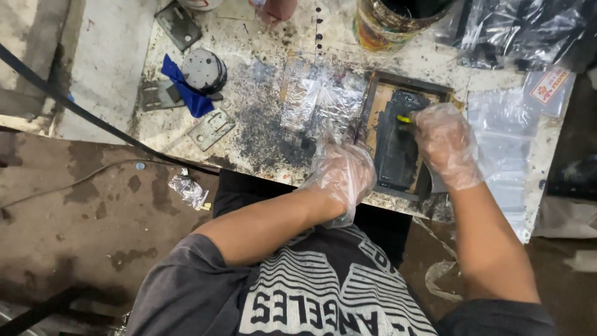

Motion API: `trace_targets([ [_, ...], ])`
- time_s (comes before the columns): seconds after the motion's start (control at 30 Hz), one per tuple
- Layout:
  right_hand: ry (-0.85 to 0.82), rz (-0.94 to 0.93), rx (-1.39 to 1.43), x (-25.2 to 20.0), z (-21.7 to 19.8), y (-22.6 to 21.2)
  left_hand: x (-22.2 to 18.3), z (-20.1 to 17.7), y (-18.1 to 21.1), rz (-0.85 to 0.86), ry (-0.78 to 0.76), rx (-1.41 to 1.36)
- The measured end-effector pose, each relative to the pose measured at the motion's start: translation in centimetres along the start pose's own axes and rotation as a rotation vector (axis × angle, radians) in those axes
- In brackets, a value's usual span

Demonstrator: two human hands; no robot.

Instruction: Mixing black ink in a container and applying it to a printing plate using a small tool.

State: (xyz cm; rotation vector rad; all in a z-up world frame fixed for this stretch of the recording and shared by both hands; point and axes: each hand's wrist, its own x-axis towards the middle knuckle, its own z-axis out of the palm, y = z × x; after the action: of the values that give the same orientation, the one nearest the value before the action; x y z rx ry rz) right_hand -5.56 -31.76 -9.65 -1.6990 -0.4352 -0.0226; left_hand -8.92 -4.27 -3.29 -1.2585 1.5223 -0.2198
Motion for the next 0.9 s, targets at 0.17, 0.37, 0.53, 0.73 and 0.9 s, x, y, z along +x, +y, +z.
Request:
trace_targets([
  [0.17,-0.128,-0.152,-1.713,-4.1,0.2,3.4,6.9,2.1,7.8,-0.653,0.281,-1.349],
  [0.37,-0.164,-0.132,-1.340,-7.7,-0.5,5.0,11.3,3.7,12.4,-0.759,0.372,-1.379],
  [0.53,-0.140,-0.156,-1.232,-8.3,0.2,3.5,13.2,4.5,14.1,-0.801,0.372,-1.339],
  [0.73,-0.075,-0.092,-0.996,-4.5,1.6,-3.1,11.5,3.5,12.0,-0.857,0.397,-1.241],
  [0.9,0.058,-0.108,-0.847,1.9,0.5,-3.8,8.6,2.8,11.1,-0.889,0.424,-1.153],
])
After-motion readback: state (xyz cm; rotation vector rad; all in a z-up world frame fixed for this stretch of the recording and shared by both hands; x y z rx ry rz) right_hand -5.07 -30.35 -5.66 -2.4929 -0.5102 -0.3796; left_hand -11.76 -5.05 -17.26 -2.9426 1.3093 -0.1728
